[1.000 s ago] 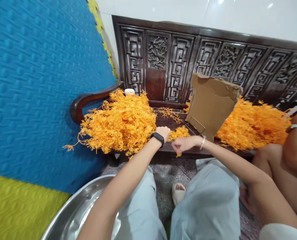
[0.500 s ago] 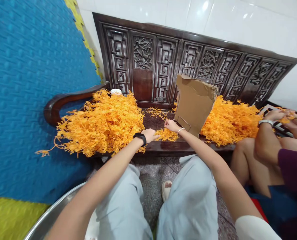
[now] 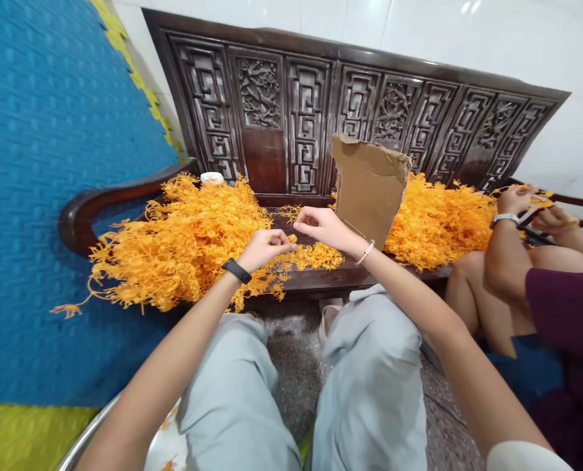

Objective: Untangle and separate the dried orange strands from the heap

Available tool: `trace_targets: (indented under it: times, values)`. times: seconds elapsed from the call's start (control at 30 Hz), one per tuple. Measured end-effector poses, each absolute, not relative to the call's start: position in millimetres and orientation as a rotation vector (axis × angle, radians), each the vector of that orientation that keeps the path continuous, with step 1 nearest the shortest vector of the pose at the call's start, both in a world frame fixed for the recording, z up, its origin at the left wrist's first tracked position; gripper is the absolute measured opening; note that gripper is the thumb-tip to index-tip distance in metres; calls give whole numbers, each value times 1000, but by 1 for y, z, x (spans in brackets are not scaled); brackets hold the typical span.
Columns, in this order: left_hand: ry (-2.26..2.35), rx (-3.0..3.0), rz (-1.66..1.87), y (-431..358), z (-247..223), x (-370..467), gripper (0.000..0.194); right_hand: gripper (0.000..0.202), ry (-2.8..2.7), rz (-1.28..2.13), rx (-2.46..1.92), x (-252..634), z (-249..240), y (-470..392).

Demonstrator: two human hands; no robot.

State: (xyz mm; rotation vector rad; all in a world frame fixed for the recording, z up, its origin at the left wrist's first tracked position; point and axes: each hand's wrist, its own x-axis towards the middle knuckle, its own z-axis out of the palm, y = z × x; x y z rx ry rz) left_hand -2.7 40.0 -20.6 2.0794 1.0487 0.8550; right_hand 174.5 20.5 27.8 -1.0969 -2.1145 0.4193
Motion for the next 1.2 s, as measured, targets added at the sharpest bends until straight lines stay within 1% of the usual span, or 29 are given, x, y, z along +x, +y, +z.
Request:
trace_targets:
  times: [0.1, 0.17, 0.27, 0.37, 0.43, 0.53, 0.7, 0.87, 1.03, 1.2]
  values:
    - [1051, 1999, 970, 36, -16, -1, 35, 21, -2039, 452, -1049, 170, 19, 16]
    - [1058, 1983, 1004, 36, -16, 0, 36, 26, -2010, 582, -1026, 168, 8, 22]
    - [1074, 1971, 958, 38, -21, 1, 35, 34, -2023, 808, -1001, 170, -8, 35]
    - [1106, 1982, 884, 39, -25, 2, 34, 31, -2051, 1008, -929, 174, -18, 46]
    - [1127, 1976, 869, 41, -26, 3, 33, 26, -2015, 1070, -900, 178, -22, 51]
    - [1143, 1938, 874, 44, -26, 6, 33, 21, -1870, 1109, -909, 184, -26, 55]
    - [1032, 2005, 822, 51, -28, 9, 31, 21, -1710, 1132, -926, 189, -33, 52]
    - [940, 1992, 852, 49, -27, 9, 31, 21, -1681, 1108, -916, 191, -33, 51]
    - [978, 2045, 808, 46, -24, 2, 29, 23, -1701, 1163, -904, 188, -36, 53]
    - [983, 2103, 742, 41, -18, -5, 29, 24, -1806, 1125, -867, 182, -33, 50]
